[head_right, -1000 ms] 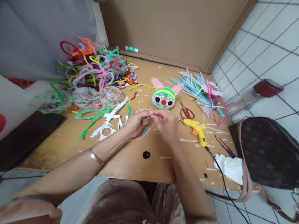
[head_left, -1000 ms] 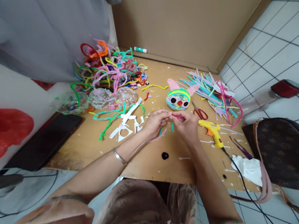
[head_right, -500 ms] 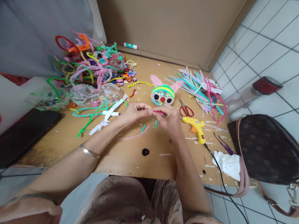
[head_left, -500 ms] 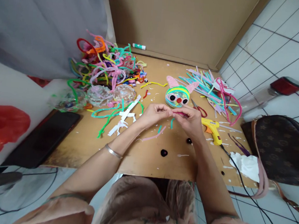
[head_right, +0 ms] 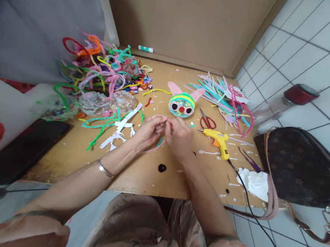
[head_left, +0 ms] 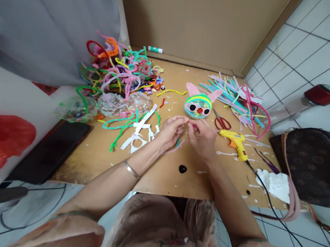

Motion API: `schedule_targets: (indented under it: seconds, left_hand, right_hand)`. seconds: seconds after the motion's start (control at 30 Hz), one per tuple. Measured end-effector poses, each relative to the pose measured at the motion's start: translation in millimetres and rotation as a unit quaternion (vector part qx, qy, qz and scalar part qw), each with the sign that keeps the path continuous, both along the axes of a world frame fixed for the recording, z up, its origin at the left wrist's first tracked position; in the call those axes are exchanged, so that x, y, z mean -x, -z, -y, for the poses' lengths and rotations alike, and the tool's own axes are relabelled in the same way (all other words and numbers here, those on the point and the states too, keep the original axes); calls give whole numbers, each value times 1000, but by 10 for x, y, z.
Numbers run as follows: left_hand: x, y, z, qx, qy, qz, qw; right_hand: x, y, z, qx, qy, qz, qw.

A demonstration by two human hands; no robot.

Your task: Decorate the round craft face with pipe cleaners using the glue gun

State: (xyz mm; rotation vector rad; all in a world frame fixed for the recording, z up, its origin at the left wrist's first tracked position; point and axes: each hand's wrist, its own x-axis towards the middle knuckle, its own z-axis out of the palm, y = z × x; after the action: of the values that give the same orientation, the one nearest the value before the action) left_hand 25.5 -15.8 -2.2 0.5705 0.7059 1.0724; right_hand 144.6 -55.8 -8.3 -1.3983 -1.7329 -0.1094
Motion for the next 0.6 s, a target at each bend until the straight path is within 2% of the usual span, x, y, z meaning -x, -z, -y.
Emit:
schedule_targets:
  seconds: [0.13, 0.27, 0.5, 0.6]
  left_hand:
    - [-50, 58, 27, 56, -24, 30, 998]
    - [-67, 94, 23, 92, -7, 46, 995]
    - [-76, 88, 28, 102, 3, 40, 994]
    - [-75, 68, 45, 70, 4, 19, 997]
  right_hand:
    - [81, 51, 17, -3, 32, 12, 999]
    - [59, 41, 17, 18, 34, 2, 999]
    - [-2, 20, -12, 77, 28, -84, 993]
    - [-33, 19, -37, 88, 12, -140, 986]
